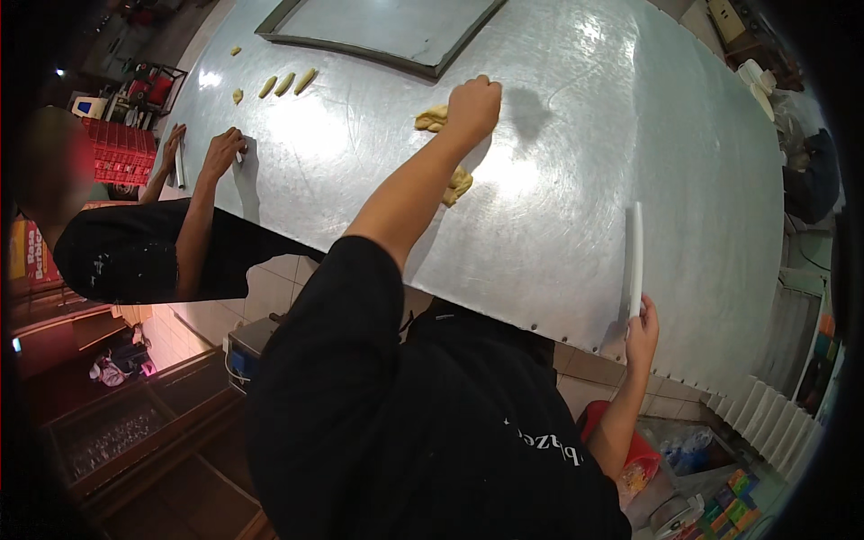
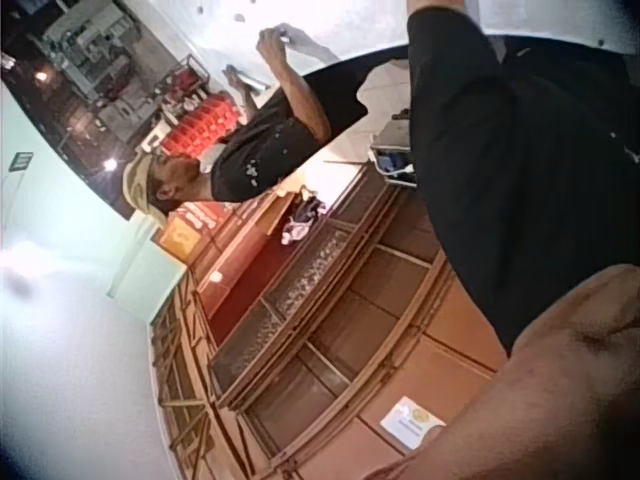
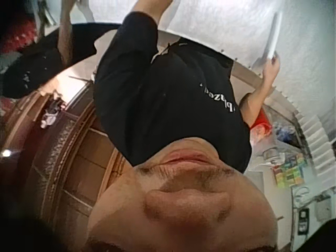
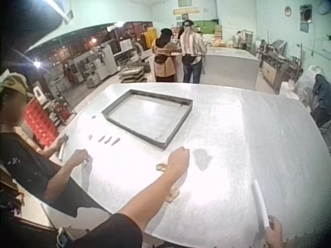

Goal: Rolling and shaping small pieces of dough on a bakery table.

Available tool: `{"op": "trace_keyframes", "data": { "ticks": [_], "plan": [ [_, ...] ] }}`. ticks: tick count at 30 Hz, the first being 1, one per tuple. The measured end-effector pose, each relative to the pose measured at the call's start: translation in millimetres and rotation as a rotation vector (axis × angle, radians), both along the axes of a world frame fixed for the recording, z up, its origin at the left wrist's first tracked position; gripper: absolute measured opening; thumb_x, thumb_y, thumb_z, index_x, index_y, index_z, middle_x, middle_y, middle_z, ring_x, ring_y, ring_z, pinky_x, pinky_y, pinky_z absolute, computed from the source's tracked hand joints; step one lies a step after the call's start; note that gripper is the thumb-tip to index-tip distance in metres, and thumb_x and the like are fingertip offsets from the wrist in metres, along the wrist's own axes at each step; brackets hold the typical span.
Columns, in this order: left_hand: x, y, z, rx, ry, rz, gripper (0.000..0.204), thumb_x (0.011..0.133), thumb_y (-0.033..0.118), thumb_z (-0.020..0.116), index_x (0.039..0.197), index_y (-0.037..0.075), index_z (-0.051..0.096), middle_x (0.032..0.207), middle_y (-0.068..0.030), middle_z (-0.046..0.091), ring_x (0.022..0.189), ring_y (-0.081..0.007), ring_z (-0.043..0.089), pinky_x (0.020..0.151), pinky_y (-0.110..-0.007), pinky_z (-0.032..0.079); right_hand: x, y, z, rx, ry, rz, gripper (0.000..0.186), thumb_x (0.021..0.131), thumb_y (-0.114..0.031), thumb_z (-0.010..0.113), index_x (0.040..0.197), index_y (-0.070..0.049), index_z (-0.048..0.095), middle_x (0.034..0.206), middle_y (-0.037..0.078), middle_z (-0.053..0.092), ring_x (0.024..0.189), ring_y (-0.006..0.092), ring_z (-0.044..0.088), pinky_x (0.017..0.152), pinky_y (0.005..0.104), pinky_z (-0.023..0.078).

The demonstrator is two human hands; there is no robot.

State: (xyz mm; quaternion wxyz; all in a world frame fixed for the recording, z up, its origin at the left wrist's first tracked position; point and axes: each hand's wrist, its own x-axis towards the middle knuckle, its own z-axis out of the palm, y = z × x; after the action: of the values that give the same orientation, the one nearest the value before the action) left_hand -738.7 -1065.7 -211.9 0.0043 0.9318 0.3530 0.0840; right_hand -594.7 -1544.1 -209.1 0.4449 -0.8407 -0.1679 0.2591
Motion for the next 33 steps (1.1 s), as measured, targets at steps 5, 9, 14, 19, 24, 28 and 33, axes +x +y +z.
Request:
{"op": "trace_keyframes", "data": {
  "ticks": [5,9,14,19,24,28,33],
  "plan": [
    [-16,-117,43,-0.414,-0.824,-0.289,0.021,0.087,0.004,0.057,0.107,0.006,0.064,0.106,-0.0147,0.064,0.096,-0.0349,0.062,0.079,-0.04,0.051,-16,-23,22,0.13,0.146,-0.13,0.041,0.094,-0.012,0.057,0.131,0.001,0.048,0.098,0.004,0.059,0.065,0.0038,0.046,0.05,0.0199,0.036],
    [-15,-170,15,-0.375,-0.623,-0.424,0.027,0.088,0.014,0.063,0.114,0.008,0.063,0.114,-0.0122,0.065,0.105,-0.0314,0.061,0.09,-0.038,0.049,-8,-10,21,0.225,0.138,-0.076,0.043,0.094,-0.015,0.059,0.131,0.002,0.048,0.097,0.003,0.059,0.068,0.0049,0.047,0.053,0.0208,0.038],
    [-29,-120,39,-0.524,-0.588,-0.253,0.037,0.086,0.024,0.068,0.119,0.009,0.062,0.121,-0.012,0.062,0.115,-0.0309,0.056,0.096,-0.041,0.045,-6,9,16,0.129,0.126,0.114,0.047,0.093,-0.014,0.061,0.134,0.004,0.047,0.099,0.005,0.06,0.076,0.0087,0.052,0.065,0.0235,0.044],
    [-62,38,23,0.061,-0.56,-0.039,0.04,0.085,0.027,0.069,0.119,0.007,0.061,0.118,-0.0162,0.062,0.111,-0.0322,0.058,0.096,-0.041,0.044,-32,22,-1,0.101,0.186,0.184,0.048,0.092,-0.013,0.062,0.133,0.005,0.046,0.107,0.009,0.06,0.09,0.0126,0.056,0.078,0.0254,0.046],
    [-50,98,4,-0.035,-0.051,0.017,0.031,0.088,0.021,0.06,0.114,0.004,0.057,0.092,-0.016,0.068,0.092,-0.0329,0.063,0.087,-0.042,0.045,-66,43,-5,0.106,0.256,0.173,0.048,0.091,-0.01,0.063,0.133,0.006,0.046,0.113,0.011,0.059,0.102,0.0158,0.056,0.09,0.0279,0.044],
    [-31,86,-7,0.076,-0.175,-0.024,0.019,0.082,0.008,0.055,0.1,0.005,0.057,0.085,-0.0139,0.068,0.087,-0.0313,0.065,0.084,-0.042,0.045,-78,53,4,0.094,0.21,0.094,0.046,0.092,-0.009,0.062,0.133,0.006,0.047,0.103,0.007,0.059,0.085,0.0107,0.054,0.074,0.0234,0.045],
    [-11,68,-10,0.071,-0.226,-0.019,0.021,0.083,0.01,0.055,0.103,0.004,0.057,0.081,-0.0134,0.068,0.084,-0.0309,0.065,0.081,-0.041,0.046,-75,53,5,0.137,0.21,0.065,0.045,0.091,-0.009,0.062,0.132,0.005,0.048,0.094,0.003,0.057,0.071,0.0066,0.049,0.059,0.0197,0.04]
  ]
}}
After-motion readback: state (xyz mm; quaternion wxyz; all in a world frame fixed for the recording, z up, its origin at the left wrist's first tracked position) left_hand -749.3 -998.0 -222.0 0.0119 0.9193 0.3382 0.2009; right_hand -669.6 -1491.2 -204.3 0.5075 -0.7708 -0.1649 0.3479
